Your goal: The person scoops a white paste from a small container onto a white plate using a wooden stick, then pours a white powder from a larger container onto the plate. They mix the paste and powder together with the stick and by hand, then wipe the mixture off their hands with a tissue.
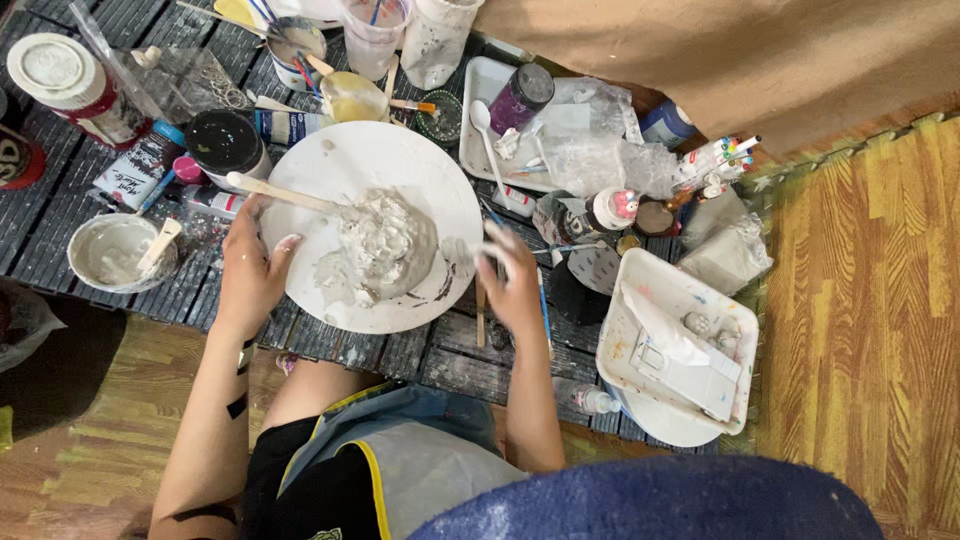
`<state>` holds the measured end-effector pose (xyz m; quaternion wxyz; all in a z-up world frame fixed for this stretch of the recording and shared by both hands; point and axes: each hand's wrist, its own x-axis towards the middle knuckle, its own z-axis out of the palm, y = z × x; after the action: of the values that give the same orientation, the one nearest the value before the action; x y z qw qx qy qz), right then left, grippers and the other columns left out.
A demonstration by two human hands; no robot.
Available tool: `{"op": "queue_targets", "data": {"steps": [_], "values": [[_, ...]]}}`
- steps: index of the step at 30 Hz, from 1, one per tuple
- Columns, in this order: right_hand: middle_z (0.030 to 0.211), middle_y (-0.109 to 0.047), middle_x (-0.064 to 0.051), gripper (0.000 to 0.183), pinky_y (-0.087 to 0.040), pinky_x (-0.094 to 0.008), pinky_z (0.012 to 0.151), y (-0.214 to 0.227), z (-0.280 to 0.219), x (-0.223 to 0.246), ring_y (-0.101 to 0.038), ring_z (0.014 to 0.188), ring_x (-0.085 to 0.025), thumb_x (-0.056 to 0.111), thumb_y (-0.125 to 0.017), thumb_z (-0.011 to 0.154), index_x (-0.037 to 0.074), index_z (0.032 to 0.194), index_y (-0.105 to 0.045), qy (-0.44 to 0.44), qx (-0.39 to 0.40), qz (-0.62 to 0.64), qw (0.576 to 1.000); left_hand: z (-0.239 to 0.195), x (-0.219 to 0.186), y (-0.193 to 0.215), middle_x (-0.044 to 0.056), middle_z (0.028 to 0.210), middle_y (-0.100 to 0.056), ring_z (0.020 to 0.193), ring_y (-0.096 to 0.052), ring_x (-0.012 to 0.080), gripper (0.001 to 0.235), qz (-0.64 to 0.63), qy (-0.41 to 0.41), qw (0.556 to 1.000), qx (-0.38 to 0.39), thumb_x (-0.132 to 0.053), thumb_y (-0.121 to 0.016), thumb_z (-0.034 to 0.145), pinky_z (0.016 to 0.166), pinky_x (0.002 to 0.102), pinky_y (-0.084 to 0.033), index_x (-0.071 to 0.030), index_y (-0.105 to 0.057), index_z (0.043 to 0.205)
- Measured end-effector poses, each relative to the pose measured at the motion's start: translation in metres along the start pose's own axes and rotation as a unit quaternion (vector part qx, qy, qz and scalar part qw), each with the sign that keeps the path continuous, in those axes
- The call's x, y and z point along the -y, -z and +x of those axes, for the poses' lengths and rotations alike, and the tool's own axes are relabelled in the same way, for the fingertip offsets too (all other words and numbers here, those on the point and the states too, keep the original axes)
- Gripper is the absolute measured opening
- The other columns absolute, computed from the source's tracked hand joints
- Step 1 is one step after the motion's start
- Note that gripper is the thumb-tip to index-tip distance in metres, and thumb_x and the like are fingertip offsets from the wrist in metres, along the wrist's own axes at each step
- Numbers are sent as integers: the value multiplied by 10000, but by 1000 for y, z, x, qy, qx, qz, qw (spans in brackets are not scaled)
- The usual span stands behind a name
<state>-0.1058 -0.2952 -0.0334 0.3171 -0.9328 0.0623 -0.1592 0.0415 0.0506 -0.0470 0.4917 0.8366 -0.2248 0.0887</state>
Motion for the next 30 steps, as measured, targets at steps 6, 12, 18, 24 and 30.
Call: {"op": "queue_targets", "data": {"steps": [6,12,18,24,30], "values": [[1537,-528,-113,463,-334,-417,1195,-28,95,-6,-425,1481,-283,182,-770,898,151,1348,-664,-32,89,158,983,11,-1,8,268,1339,-612,1261,-600,403,559,-62,10,998,23,-36,-743,922,1086,436,-453,58,-476,1403],[1542,-492,-142,457,-407,-348,1108,-43,99,-13,-491,1399,-267,100,-777,863,88,1312,-692,14,61,175,983,20,-3,22,257,1291,-636,1199,-617,416,526,-35,8,999,35,-64,-763,907,1030,443,-470,26,-524,1367],[1314,-709,-95,362,-470,-329,1064,-49,77,-52,-649,1214,-197,200,-716,954,86,1297,-701,-74,54,208,974,20,0,21,263,1304,-639,1201,-600,458,504,-17,0,999,32,-89,-754,926,1015,481,-459,10,-543,1373],[1356,-631,-181,372,-461,-406,1063,-28,58,-38,-613,1266,-315,286,-818,880,82,1190,-795,-28,-1,97,995,23,-1,21,238,1296,-640,1203,-602,427,477,-37,20,998,42,-134,-723,963,1033,478,-456,-20,-549,1393],[1346,-611,-155,450,-362,-541,1132,-7,58,24,-500,1306,-367,472,-781,869,66,1061,-748,-70,-31,-299,951,23,-7,26,232,1237,-655,1153,-598,434,501,101,-17,994,26,-174,-741,952,1003,514,-421,-30,-558,1396]]}}
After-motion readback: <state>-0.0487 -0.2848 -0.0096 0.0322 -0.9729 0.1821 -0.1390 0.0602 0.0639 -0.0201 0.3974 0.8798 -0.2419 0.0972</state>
